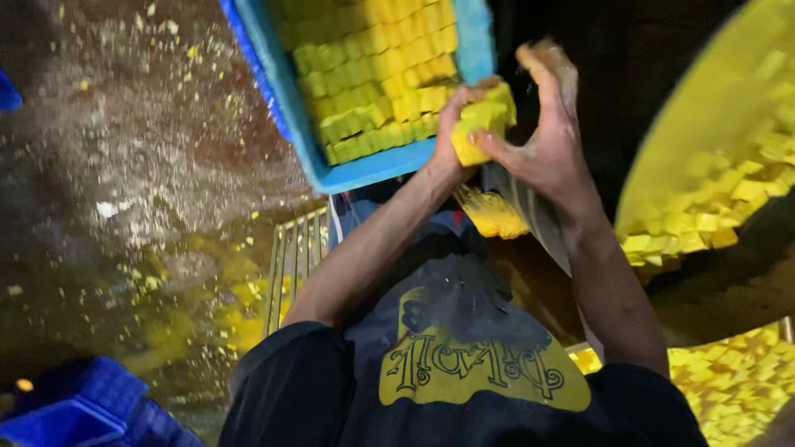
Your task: The person carries a wooden mold frame holding a pressed block of scored tofu across the wet floor, then scoops yellow tofu cubes by hand from a large water-filled vat and packs them into a blue plastic crate, arranging the cubes as the crate fills.
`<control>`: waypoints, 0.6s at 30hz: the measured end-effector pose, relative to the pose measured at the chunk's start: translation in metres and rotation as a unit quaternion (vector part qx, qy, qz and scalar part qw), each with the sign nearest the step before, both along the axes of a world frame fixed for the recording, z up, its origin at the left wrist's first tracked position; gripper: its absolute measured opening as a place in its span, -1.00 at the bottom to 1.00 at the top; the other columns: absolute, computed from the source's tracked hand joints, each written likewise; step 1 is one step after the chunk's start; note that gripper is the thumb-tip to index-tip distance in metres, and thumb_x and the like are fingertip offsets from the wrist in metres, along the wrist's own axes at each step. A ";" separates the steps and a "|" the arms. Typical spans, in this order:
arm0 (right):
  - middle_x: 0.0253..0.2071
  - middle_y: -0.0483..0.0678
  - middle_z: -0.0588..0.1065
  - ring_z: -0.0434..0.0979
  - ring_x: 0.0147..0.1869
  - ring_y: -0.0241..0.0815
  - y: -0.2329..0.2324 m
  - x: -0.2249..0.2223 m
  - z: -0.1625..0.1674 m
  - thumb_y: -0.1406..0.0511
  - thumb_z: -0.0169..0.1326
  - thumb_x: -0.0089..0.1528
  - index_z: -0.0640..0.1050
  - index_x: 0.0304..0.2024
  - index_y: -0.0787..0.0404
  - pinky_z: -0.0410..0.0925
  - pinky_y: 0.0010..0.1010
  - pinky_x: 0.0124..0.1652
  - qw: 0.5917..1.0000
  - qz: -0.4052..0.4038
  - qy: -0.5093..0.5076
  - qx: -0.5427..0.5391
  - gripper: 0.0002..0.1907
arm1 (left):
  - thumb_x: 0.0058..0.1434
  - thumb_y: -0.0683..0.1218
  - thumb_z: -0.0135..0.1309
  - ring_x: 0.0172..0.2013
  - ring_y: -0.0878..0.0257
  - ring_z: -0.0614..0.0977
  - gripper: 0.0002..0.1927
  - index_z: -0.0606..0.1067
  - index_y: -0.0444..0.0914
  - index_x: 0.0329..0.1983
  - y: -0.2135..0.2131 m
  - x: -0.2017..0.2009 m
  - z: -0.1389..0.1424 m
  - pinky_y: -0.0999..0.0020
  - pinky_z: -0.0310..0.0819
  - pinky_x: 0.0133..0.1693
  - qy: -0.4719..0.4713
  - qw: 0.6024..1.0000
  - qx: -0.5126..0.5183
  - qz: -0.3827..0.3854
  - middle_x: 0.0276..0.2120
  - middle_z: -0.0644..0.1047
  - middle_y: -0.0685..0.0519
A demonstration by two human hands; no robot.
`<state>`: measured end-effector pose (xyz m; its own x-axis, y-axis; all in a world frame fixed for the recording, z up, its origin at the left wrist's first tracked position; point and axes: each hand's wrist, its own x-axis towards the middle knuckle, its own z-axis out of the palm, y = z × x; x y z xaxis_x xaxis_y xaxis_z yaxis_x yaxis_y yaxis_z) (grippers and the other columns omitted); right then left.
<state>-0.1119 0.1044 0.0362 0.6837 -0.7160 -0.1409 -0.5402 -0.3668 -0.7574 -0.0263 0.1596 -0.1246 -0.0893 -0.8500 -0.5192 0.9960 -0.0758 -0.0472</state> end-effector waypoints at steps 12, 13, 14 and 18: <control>0.12 0.06 0.49 0.50 0.23 -0.05 -0.048 0.125 -0.133 0.02 0.33 0.11 0.49 0.24 0.19 0.36 -0.20 0.18 0.916 -0.050 0.135 0.376 -0.27 | 0.31 0.49 -0.26 0.36 0.08 0.36 -0.08 0.09 -0.16 0.54 0.010 0.115 -0.049 -0.04 0.24 0.34 -0.111 0.972 0.201 0.054 0.33 0.34 0.00; 0.13 0.06 0.49 0.49 0.24 -0.04 -0.046 0.144 -0.139 0.00 0.33 0.11 0.48 0.25 0.18 0.36 -0.19 0.19 0.929 -0.065 0.204 0.302 -0.26 | 0.31 0.49 -0.27 0.39 0.07 0.31 -0.06 0.09 -0.20 0.54 0.015 0.130 -0.050 -0.07 0.19 0.34 -0.156 0.963 0.218 0.028 0.37 0.28 -0.04; 0.14 0.06 0.48 0.49 0.24 -0.03 -0.037 0.161 -0.146 -0.01 0.33 0.12 0.47 0.25 0.18 0.35 -0.17 0.19 0.938 -0.073 0.270 0.206 -0.26 | 0.31 0.47 -0.27 0.38 0.06 0.31 -0.08 0.09 -0.19 0.54 0.021 0.143 -0.052 -0.11 0.16 0.33 -0.195 0.953 0.233 0.003 0.38 0.28 -0.04; 0.17 0.08 0.46 0.46 0.27 0.01 0.003 0.184 -0.167 -0.08 0.31 0.13 0.44 0.28 0.15 0.32 -0.11 0.20 0.907 -0.112 0.400 -0.075 -0.22 | 0.34 0.41 -0.27 0.35 0.03 0.30 -0.18 0.13 -0.13 0.51 0.038 0.162 -0.057 -0.24 0.04 0.30 -0.421 0.855 0.252 -0.166 0.38 0.28 -0.05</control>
